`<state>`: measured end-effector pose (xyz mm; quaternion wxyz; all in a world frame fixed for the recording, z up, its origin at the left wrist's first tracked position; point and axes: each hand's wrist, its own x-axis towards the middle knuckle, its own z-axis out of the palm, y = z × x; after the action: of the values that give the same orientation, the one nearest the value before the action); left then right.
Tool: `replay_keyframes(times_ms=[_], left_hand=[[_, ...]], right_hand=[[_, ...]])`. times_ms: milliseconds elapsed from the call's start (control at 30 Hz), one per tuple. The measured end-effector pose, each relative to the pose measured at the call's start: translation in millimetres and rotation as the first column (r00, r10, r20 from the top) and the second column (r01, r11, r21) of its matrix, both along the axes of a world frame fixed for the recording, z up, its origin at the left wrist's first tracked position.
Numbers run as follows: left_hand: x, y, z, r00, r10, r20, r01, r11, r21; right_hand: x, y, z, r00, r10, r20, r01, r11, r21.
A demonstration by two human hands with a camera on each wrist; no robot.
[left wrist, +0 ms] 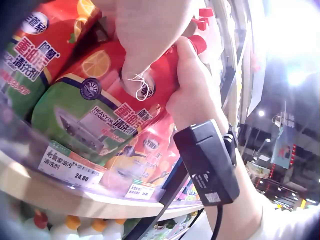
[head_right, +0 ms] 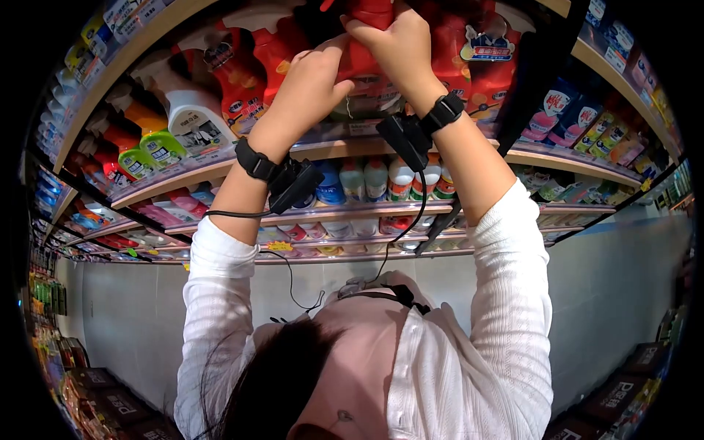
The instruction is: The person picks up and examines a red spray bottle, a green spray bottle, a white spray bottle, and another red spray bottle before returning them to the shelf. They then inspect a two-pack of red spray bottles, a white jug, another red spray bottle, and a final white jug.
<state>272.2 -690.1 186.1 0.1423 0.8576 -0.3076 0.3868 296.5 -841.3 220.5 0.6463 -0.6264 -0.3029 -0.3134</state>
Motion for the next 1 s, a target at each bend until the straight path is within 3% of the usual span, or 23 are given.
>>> replay_keyframes(times_ms=[67,200,300,333,400,433,467,567,667,733,1000], left_hand=[[0,0,-2,0.997,0.030,-0.070,-0.027,0.999,0.035],[0,3,-5,0.990,0.073,-0.122,-0.063,0.995,0.082],[4,2,-5,0.992,0.096,-0.083,-0.089,0.992,0.092],[7,1,-3,0.993,0.100,-0.059,-0.094,0.991,0.093],[9,3,-5,0.988,0.132,-0.075,-0.124,0.987,0.102],[9,3,-5,0.987,0.150,-0.059,-0.143,0.984,0.109],[8,1,-6,0.985,0.169,-0.044,-0.163,0.980,0.115],[0,-6,-10,0.965,0.241,0.099,-0.252,0.962,0.110],[2,-8,-11,0.951,0.272,0.144,-0.289,0.951,0.109],[1,-9,-12,0.948,0.294,0.123,-0.309,0.942,0.129],[-7,-16,-12,0.945,0.295,0.142,-0.312,0.943,0.116]], right_hand=[[9,1,-8,0.998,0.065,-0.022,-0.064,0.998,0.006],[15,2,-11,0.997,-0.057,-0.060,0.053,0.996,-0.068],[21,0,-9,0.994,0.036,-0.099,-0.048,0.992,-0.117],[30,0,-12,0.996,0.005,-0.090,-0.020,0.986,-0.168],[45,2,-16,0.963,-0.265,0.042,0.265,0.916,-0.301],[56,4,-21,0.948,-0.308,0.086,0.319,0.893,-0.316],[63,8,-22,0.931,-0.341,0.131,0.365,0.877,-0.312],[66,9,-16,0.928,-0.373,0.011,0.344,0.842,-0.415],[67,11,-21,0.925,-0.374,0.062,0.372,0.864,-0.340],[63,11,-24,0.897,-0.443,0.000,0.399,0.809,-0.431],[48,11,-37,0.891,-0.445,0.091,0.444,0.812,-0.380]])
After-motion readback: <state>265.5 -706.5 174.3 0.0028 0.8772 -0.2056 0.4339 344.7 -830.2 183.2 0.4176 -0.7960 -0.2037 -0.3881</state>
